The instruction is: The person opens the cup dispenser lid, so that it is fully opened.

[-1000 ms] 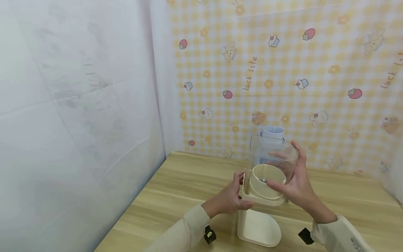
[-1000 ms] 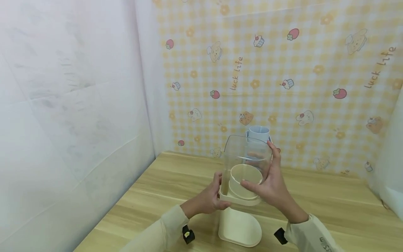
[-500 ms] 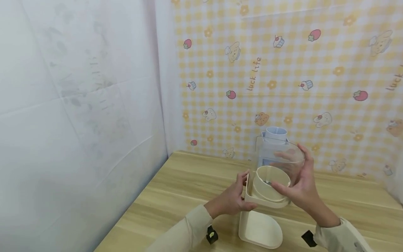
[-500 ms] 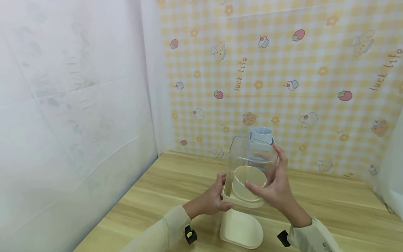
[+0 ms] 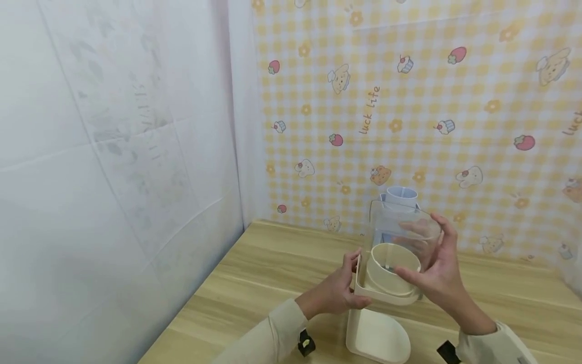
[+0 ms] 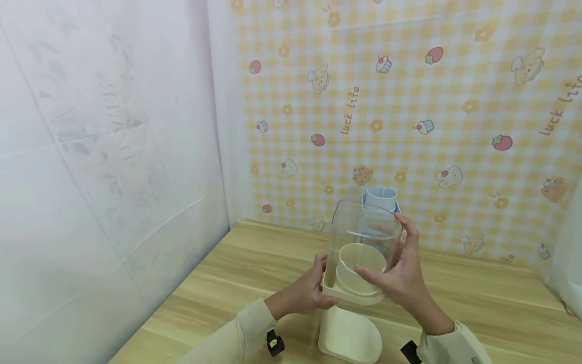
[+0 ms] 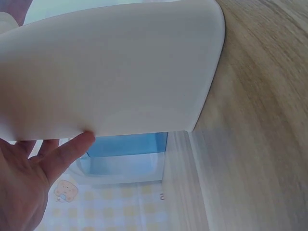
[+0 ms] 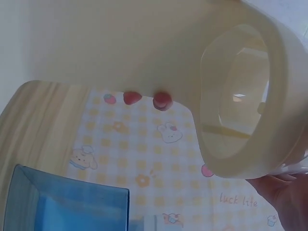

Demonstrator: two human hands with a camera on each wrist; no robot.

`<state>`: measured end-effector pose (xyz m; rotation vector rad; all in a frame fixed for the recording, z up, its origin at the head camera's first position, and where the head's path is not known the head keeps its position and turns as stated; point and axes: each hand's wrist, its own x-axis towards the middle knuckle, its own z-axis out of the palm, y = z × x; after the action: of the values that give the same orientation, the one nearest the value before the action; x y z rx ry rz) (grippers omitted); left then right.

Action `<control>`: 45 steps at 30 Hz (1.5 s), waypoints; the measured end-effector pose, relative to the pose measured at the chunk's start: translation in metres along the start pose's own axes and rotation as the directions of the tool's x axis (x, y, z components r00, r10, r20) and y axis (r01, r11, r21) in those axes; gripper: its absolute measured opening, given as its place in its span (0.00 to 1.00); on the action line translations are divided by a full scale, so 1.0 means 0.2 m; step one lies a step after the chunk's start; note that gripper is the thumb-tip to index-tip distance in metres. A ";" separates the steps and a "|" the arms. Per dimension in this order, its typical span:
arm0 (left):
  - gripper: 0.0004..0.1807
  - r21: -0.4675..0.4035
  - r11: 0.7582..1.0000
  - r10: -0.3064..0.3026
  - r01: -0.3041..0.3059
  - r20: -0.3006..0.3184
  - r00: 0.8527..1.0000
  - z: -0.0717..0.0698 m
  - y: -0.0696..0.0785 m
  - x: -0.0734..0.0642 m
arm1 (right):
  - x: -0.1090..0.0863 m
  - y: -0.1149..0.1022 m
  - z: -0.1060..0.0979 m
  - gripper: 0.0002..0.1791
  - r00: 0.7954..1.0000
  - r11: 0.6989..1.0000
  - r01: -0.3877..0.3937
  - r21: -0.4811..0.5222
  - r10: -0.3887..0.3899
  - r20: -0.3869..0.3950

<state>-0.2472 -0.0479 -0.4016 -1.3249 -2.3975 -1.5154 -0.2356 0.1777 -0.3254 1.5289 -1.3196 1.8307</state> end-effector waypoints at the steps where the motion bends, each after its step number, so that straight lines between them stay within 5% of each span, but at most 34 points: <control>1: 0.54 0.001 1.000 0.000 0.000 0.001 1.000 0.00 0.00 -0.01 | 0.00 -0.01 0.00 0.61 1.000 1.000 -0.012 -0.003 0.012 -0.007; 10: 0.56 0.054 0.998 0.029 -0.028 -0.004 1.000 0.01 0.00 -0.02 | 0.00 -0.02 0.01 0.60 0.999 0.998 -0.038 0.049 0.039 -0.006; 16: 0.54 0.096 0.995 0.020 -0.022 0.016 1.000 0.00 0.01 -0.01 | 0.02 -0.01 -0.01 0.62 0.998 0.989 0.020 0.147 -0.028 0.053; 27: 0.52 0.058 0.998 0.036 -0.037 0.010 0.999 0.00 0.00 -0.01 | 0.03 -0.01 -0.01 0.62 0.993 0.992 0.081 0.098 -0.089 0.078; 40: 0.52 -0.013 1.000 -0.006 0.006 0.017 1.000 0.05 0.00 0.01 | 0.01 -0.05 -0.07 0.63 0.991 0.992 -0.001 0.130 -0.016 0.131; 45: 0.54 0.026 0.999 -0.048 0.048 -0.009 0.999 0.02 0.02 -0.01 | 0.02 -0.05 -0.04 0.67 0.992 0.998 -0.054 0.044 0.049 0.114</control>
<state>-0.2417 -0.0467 -0.4018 -1.2622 -2.4524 -1.4918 -0.2329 0.1893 -0.3174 1.6589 -1.3888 1.8426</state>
